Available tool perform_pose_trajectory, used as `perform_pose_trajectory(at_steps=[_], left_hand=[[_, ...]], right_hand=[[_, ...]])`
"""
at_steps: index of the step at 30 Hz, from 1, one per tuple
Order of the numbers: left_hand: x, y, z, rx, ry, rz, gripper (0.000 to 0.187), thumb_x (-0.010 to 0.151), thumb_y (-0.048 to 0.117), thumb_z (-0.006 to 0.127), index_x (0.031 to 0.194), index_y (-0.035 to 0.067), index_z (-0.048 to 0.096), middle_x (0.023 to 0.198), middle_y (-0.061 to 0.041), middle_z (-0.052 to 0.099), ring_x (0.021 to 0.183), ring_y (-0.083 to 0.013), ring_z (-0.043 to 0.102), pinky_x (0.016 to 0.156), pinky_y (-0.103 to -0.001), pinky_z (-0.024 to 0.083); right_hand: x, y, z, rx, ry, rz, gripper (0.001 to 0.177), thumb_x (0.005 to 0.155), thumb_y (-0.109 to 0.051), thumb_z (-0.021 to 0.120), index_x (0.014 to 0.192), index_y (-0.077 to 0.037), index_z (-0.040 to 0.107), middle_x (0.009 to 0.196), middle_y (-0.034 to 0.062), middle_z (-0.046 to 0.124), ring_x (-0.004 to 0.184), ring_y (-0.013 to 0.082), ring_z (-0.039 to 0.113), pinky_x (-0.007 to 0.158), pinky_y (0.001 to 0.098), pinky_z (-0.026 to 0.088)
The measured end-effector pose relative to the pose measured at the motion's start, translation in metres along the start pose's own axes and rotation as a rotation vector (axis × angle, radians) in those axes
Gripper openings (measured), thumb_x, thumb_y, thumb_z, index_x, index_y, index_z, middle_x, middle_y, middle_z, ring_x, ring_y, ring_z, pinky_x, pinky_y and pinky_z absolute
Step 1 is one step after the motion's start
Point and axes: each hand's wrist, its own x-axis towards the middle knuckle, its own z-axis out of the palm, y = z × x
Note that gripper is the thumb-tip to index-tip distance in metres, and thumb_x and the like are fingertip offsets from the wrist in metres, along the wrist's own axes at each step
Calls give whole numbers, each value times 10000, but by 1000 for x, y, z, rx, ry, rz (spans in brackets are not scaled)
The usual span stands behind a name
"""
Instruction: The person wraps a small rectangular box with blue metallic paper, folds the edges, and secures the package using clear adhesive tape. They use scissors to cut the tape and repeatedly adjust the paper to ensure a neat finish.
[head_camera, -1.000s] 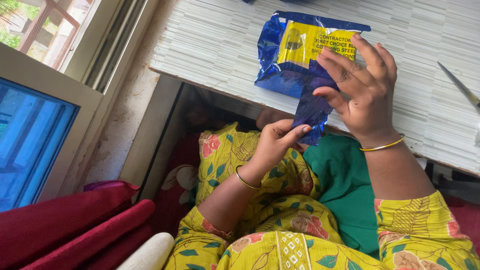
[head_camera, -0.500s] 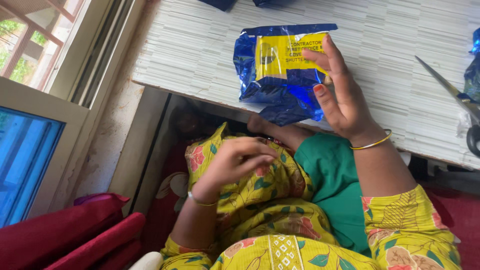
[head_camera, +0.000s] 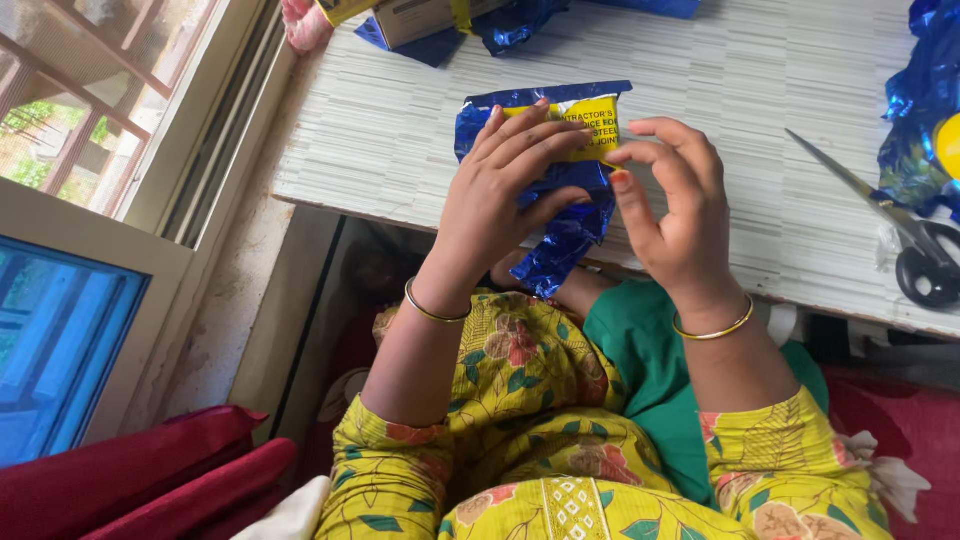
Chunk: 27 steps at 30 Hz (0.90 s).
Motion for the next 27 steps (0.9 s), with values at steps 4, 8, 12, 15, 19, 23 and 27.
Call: perform_pose_trajectory(at_steps=[4,8,12,15,19,23,27], left_hand=[[-10,-6,7,-8,33,-19,500,930,367,796,1362,170,637,1370,2,666,1410,-256,547,1270,-498,328],[-11,-4,7,5,37,-18,515,915,392,789,1355,171,639,1359,7,674,1394,-247,560,1263,-493,335],[-15,3,7,20,64,-27,492,925,399,768,1354,188,652,1362,22,675,1386,-233,569,1267,-489,341],[-17,5,8,32,85,-31,478,921,405,759,1348,214,660,1363,28,670,1385,-239,568,1266,-486,341],[-17,1,12,89,101,-3,402,938,389,748,1316,270,684,1362,50,668,1374,-219,570,1266,-479,343],[-18,-2,14,120,100,7,335,941,395,741,1258,294,701,1365,59,661,1381,-216,556,1263,-472,336],[-17,-1,10,155,68,46,310,942,390,739,1241,314,710,1377,54,647,1383,-229,543,1255,-481,324]], right_hand=[[10,-12,-11,-135,-76,-34,198,978,-198,805,1079,-63,701,1355,90,625,1302,323,569,1122,440,454],[13,-23,-18,-146,-107,8,173,964,-160,803,1049,-62,688,1392,104,613,1328,341,550,1130,437,451],[14,-22,-19,-153,-143,34,145,966,-137,790,1030,-56,687,1414,92,616,1349,335,541,1130,429,451],[18,-20,-23,-109,-171,48,121,976,-109,755,1044,-46,678,1413,88,631,1324,326,562,1118,425,457],[20,-16,-22,-45,-163,52,148,1004,-101,747,1080,-35,639,1324,100,666,1243,310,638,1062,394,504],[10,-8,-12,93,-91,73,238,1044,-99,724,1210,-10,578,1269,117,663,1212,273,672,1057,366,541],[-15,-8,6,380,3,256,304,1073,-147,674,1304,-9,533,1260,88,633,1201,201,658,1028,335,543]])
